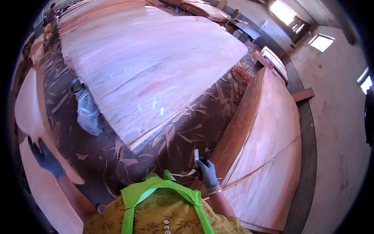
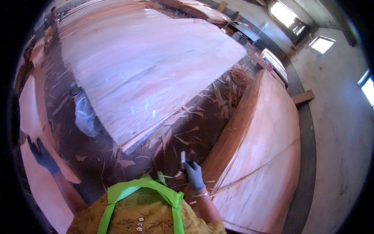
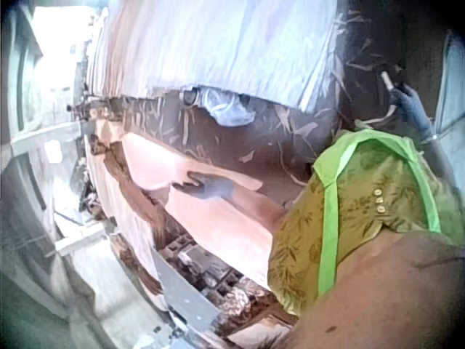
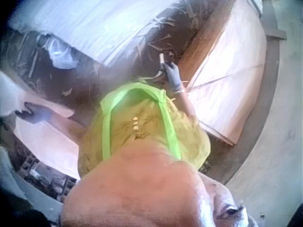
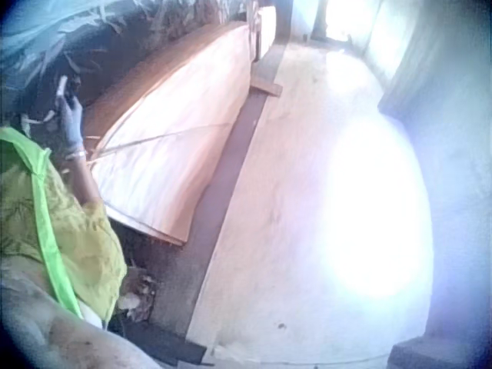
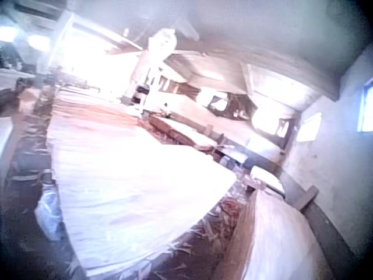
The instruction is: The person tapes wood veneer sheets by hand, applying small strips of tape to secure damaged or overlapping edges across several large sheets.
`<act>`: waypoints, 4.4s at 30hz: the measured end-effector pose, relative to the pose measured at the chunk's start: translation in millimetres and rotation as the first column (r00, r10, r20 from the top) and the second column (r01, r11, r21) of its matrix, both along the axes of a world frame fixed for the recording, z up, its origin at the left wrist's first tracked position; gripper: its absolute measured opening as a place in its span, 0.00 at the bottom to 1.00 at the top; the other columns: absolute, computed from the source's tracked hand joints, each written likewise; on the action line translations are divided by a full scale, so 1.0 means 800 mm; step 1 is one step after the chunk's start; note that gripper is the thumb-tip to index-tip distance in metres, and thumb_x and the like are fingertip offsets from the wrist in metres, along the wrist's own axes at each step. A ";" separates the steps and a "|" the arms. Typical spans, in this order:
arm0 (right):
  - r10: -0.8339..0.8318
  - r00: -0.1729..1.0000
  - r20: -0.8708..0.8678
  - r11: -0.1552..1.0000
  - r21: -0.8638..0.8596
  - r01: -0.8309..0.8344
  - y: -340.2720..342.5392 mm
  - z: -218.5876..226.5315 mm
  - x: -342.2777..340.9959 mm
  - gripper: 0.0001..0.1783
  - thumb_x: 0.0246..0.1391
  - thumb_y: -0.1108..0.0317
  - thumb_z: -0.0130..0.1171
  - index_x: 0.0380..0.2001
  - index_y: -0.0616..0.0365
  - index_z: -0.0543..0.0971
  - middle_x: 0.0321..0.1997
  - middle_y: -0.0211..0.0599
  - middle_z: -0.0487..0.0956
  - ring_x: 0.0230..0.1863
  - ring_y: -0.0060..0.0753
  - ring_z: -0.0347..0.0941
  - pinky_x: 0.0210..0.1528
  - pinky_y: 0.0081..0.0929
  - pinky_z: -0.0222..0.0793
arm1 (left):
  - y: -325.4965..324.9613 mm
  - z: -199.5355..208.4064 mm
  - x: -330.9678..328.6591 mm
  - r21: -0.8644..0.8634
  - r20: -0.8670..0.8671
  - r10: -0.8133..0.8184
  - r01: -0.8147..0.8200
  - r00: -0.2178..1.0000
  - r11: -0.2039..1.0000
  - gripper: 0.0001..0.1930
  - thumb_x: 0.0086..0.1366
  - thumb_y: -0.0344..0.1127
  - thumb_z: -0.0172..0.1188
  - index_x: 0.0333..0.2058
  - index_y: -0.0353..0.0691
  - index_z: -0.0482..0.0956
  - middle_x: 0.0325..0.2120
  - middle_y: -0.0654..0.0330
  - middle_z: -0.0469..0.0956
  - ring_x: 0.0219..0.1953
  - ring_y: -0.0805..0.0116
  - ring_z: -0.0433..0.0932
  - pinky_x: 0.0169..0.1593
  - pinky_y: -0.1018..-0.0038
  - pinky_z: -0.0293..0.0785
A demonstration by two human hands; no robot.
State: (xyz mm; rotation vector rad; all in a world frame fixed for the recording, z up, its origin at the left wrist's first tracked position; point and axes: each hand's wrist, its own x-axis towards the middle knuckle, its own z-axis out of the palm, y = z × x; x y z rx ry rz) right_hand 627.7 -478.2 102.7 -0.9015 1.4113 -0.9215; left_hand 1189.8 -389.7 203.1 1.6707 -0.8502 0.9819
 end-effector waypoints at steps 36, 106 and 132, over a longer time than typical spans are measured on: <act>-0.515 0.856 0.048 0.842 -0.159 0.516 -0.729 0.026 -0.671 0.12 0.57 0.69 0.50 0.42 0.63 0.76 0.15 0.20 0.65 0.11 0.12 0.56 0.13 0.12 0.49 | -1.246 -0.089 -0.717 0.480 0.005 -0.517 0.452 0.856 0.752 0.20 0.62 0.28 0.47 0.52 0.50 0.71 0.42 0.54 0.75 0.43 0.55 0.74 0.47 0.63 0.69; 0.518 0.855 0.015 0.835 0.206 -0.510 -2.633 -0.176 -1.179 0.11 0.48 0.65 0.62 0.32 0.61 0.80 0.20 0.25 0.73 0.18 0.17 0.64 0.19 0.17 0.57 | -2.624 -0.346 -1.666 0.761 -0.276 -0.565 0.536 0.777 0.365 0.20 0.49 0.41 0.61 0.43 0.45 0.74 0.46 0.60 0.72 0.51 0.61 0.68 0.57 0.60 0.60; 0.462 0.875 0.144 0.834 0.263 -0.484 -2.635 -0.236 -1.199 0.10 0.47 0.66 0.61 0.28 0.64 0.79 0.24 0.29 0.76 0.21 0.22 0.67 0.23 0.22 0.62 | -2.651 -0.369 -1.685 0.882 -0.015 -0.668 0.324 0.744 0.341 0.14 0.55 0.38 0.50 0.41 0.55 0.75 0.52 0.63 0.70 0.56 0.64 0.66 0.61 0.49 0.51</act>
